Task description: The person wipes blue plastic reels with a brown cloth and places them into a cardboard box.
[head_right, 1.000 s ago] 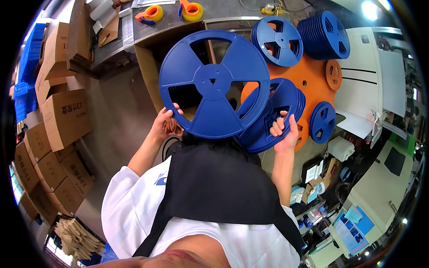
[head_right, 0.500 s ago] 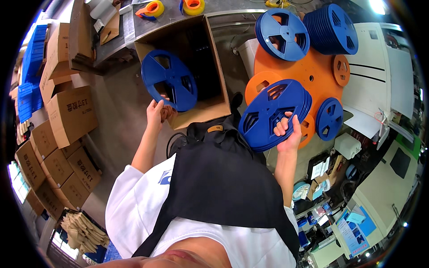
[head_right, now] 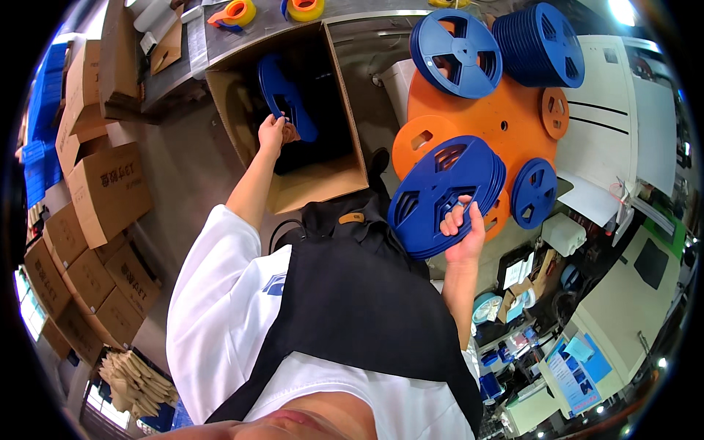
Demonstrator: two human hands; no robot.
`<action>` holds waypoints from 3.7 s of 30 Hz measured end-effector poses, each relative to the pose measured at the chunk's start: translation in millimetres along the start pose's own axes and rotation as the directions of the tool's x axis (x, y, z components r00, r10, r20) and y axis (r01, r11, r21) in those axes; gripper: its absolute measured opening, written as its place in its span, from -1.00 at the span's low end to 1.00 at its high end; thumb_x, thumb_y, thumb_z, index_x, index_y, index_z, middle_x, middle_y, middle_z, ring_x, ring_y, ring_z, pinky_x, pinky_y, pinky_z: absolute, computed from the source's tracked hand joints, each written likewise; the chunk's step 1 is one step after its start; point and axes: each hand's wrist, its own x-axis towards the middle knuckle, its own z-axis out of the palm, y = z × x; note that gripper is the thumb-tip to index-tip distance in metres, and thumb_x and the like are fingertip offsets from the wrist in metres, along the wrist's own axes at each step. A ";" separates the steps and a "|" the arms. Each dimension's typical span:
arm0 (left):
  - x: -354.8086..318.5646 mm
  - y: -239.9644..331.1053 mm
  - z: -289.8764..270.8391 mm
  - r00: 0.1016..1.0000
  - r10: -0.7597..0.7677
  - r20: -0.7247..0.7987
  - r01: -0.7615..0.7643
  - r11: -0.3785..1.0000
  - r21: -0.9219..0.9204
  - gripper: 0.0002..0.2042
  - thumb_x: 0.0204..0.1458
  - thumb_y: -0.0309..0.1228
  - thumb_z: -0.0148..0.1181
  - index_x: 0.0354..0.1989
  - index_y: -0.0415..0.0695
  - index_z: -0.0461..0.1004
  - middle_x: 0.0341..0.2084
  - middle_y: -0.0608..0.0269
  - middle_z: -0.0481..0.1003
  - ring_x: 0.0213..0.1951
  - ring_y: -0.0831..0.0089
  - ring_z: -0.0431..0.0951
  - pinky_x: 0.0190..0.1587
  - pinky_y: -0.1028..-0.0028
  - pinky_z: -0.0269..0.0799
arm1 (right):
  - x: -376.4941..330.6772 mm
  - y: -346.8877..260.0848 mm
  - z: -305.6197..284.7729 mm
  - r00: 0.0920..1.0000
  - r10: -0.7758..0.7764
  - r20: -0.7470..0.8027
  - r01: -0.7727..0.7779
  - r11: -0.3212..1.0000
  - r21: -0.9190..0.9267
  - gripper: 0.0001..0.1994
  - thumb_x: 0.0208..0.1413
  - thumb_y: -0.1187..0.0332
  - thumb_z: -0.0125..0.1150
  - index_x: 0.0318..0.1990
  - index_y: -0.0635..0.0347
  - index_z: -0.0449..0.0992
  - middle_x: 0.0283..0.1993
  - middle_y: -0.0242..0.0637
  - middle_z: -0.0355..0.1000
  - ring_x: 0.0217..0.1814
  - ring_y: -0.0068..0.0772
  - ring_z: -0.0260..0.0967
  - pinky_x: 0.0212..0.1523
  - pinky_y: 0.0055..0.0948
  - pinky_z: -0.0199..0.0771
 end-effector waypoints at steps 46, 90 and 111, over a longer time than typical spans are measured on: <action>-205.0 190.1 -5.3 0.009 0.442 0.897 -0.997 -0.062 0.040 -0.56 -0.22 -0.50 0.22 -0.06 -0.04 0.40 0.01 0.27 0.40 -0.43 0.42 0.48 -0.42 0.49 0.44 | -5.2 -40.0 30.3 0.840 -0.298 0.454 0.342 0.939 -0.017 -0.23 0.13 -0.24 -0.16 0.19 0.36 0.10 -0.33 -0.11 0.40 -0.40 -0.23 0.44 -0.31 -0.29 0.54; -90.8 53.4 -89.2 0.966 -0.214 0.144 0.239 0.953 -0.188 -0.78 0.06 -0.58 -0.06 -0.10 -0.26 0.34 -0.31 0.10 0.48 -0.51 0.48 0.47 -0.55 0.53 0.37 | 29.5 -15.2 29.8 0.999 -0.032 -0.004 0.030 0.962 -0.272 -0.57 0.26 -0.03 -0.15 -0.10 0.19 0.35 -0.55 -0.40 0.26 -0.60 -0.60 0.13 -0.56 -0.59 0.18; -35.1 2.7 -36.4 0.934 -0.278 0.224 0.286 0.958 -0.002 -0.33 0.06 -0.44 0.13 0.32 -0.24 -0.05 -0.28 0.12 0.46 -0.51 0.42 0.46 -0.62 0.46 0.33 | 3.1 2.4 30.6 0.930 -0.275 -0.243 0.133 0.870 -0.475 -0.52 0.25 0.03 -0.09 0.10 0.25 0.31 0.00 -0.27 0.37 -0.04 -0.35 0.43 -0.41 -0.56 0.44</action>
